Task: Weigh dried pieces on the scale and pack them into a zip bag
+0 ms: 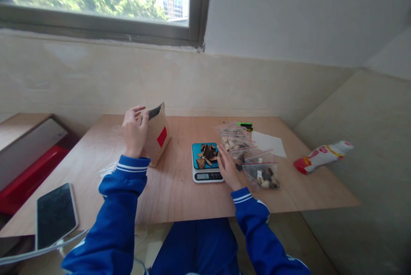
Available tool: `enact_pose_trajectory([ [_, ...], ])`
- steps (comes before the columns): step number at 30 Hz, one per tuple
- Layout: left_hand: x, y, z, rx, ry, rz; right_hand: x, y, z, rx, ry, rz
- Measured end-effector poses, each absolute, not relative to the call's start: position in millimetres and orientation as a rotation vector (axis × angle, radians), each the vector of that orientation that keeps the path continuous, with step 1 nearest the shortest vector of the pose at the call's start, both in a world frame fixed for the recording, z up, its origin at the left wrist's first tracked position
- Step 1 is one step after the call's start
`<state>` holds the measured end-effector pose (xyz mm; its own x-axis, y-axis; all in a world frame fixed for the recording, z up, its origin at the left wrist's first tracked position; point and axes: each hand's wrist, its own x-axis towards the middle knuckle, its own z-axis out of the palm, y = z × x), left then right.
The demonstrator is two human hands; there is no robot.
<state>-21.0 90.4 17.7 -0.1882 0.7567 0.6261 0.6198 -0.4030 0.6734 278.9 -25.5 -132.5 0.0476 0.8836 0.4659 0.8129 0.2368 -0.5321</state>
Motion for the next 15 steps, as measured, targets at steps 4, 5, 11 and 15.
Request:
enact_pose_trajectory([
  [4,-23.4,82.2,16.3,2.078,1.654,1.639,284.1,-22.5,-156.2,-1.665,-1.641,0.194],
  [5,-23.5,80.2,16.0,2.111,1.644,1.626,283.0,-22.2,-160.2,-1.692,-1.635,0.228],
  [11,-24.4,70.0,12.0,2.132,1.598,1.575,274.5,-25.0,-161.5,-1.787,-1.612,0.265],
  [15,-32.2,60.5,2.3,2.106,1.567,1.563,280.6,-35.6,-155.0,-1.665,-1.569,0.187],
])
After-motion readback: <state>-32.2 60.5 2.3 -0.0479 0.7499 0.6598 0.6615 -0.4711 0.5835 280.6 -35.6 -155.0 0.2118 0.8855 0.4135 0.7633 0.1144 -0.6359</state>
